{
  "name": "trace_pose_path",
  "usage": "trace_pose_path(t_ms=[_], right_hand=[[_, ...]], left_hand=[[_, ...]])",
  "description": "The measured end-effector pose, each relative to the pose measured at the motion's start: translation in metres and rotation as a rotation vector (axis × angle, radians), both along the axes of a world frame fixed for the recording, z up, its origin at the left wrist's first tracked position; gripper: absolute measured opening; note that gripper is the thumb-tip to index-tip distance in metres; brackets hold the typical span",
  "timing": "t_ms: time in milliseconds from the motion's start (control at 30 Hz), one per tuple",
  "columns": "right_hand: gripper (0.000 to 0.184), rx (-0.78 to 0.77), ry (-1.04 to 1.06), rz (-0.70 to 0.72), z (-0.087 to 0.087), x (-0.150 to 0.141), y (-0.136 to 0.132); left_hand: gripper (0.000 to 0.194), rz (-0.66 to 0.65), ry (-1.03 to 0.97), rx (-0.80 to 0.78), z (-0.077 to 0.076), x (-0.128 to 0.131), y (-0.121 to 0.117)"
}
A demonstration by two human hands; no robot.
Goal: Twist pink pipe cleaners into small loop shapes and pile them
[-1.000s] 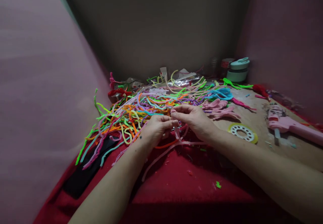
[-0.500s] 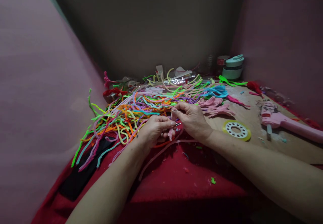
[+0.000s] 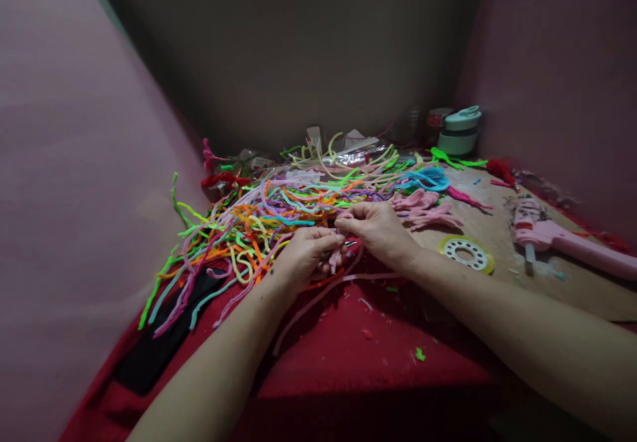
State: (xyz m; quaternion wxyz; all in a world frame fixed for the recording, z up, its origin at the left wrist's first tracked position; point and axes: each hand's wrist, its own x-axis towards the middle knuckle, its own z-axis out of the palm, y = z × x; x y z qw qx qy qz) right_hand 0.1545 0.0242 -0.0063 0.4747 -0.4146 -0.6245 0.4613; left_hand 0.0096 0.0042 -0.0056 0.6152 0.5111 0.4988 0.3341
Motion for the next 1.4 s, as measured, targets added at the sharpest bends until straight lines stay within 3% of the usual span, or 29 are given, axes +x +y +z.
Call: trace_pose_path(t_ms=[133,267,533,633,767,1067,1200,1333,1400], right_hand=[[0.018,0.107,-0.100,-0.116,-0.006,-0.003,-0.002],[0.015,0.164,-0.160,-0.223,-0.010,-0.007,-0.005],[0.028,0.061,0.037,-0.016,-0.001,0.000,0.002],[0.036,0.094,0.073,0.010,0.000,0.003,0.005],[0.032,0.160,0.002,-0.002,-0.002,0.003,0.004],[0.026,0.261,-0.188,-0.246,-0.008,0.000,0.003],[0.030,0.187,-0.057,-0.140,-0.005,-0.001,0.003],[0.033,0.021,0.094,0.073,-0.001,-0.001,-0.001],[0.032,-0.042,0.112,0.106,-0.001,-0.001,-0.001]], left_hand=[[0.031,-0.006,0.105,0.133,0.007,0.009,-0.007],[0.033,0.009,0.105,0.137,0.010,0.012,-0.011],[0.021,0.054,-0.037,-0.015,0.003,0.006,-0.005],[0.021,0.074,-0.046,-0.010,0.005,0.005,-0.005],[0.021,0.063,-0.035,-0.002,0.007,0.004,-0.005],[0.025,0.024,-0.042,0.005,0.008,0.007,-0.007],[0.025,0.051,-0.047,0.028,0.007,0.006,-0.005],[0.025,0.038,-0.070,0.060,0.003,0.001,-0.002],[0.025,0.034,-0.036,0.080,0.002,-0.001,-0.001]])
